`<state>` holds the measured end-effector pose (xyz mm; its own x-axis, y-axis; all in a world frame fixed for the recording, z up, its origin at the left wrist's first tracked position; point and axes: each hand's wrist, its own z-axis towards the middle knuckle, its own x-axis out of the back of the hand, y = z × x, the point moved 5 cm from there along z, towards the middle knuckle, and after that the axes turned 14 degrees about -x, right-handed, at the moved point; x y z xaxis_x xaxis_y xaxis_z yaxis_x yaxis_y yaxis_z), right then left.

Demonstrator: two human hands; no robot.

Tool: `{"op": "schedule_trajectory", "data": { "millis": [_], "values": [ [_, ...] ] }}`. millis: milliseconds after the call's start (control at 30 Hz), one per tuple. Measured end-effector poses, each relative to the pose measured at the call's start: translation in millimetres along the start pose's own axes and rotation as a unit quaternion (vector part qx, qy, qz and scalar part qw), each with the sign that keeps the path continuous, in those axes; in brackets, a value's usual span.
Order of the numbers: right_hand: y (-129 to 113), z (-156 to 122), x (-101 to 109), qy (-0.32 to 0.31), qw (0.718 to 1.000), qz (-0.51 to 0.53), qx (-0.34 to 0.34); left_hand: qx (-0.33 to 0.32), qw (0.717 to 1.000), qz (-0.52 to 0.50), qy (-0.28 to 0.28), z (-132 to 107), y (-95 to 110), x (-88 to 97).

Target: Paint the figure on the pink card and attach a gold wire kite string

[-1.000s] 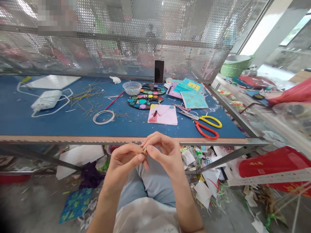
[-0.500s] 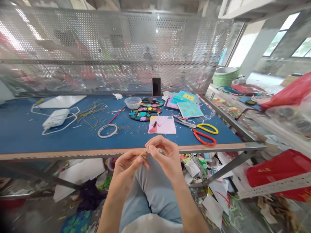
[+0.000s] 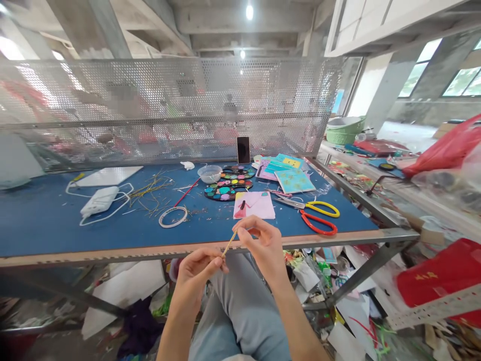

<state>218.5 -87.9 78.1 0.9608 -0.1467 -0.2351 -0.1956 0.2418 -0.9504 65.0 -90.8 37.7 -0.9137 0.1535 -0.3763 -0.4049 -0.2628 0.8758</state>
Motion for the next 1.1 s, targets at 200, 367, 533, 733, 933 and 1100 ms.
{"op": "schedule_trajectory", "data": {
  "millis": [200,367,533,733,933,1100],
  "values": [
    [9.1,9.0,1.2,-0.012,1.0,-0.013,-0.002,0.002,1.0,0.0,0.001,1.2,-2.0,2.6],
    [22.3,10.7,0.2,-0.004,1.0,-0.008,-0.026,-0.001,1.0,-0.007,0.002,3.1,-3.7,3.7],
    [28.3,10.1,-4.9,-0.025,0.999,-0.005,-0.036,-0.001,1.0,-0.024,0.004,7.2,-12.9,6.3],
    [15.3,9.6,-12.8,-0.082,0.996,0.002,-0.043,0.008,0.999,-0.042,0.015,10.5,-19.7,10.3],
    [13.7,9.2,-14.6,-0.093,0.993,0.017,-0.066,0.023,0.998,-0.063,0.003,9.2,-23.3,8.3],
    [14.9,11.0,-14.2,-0.108,0.992,0.035,-0.062,0.036,0.998,-0.059,-0.003,9.1,-26.1,11.6]
  ]
}}
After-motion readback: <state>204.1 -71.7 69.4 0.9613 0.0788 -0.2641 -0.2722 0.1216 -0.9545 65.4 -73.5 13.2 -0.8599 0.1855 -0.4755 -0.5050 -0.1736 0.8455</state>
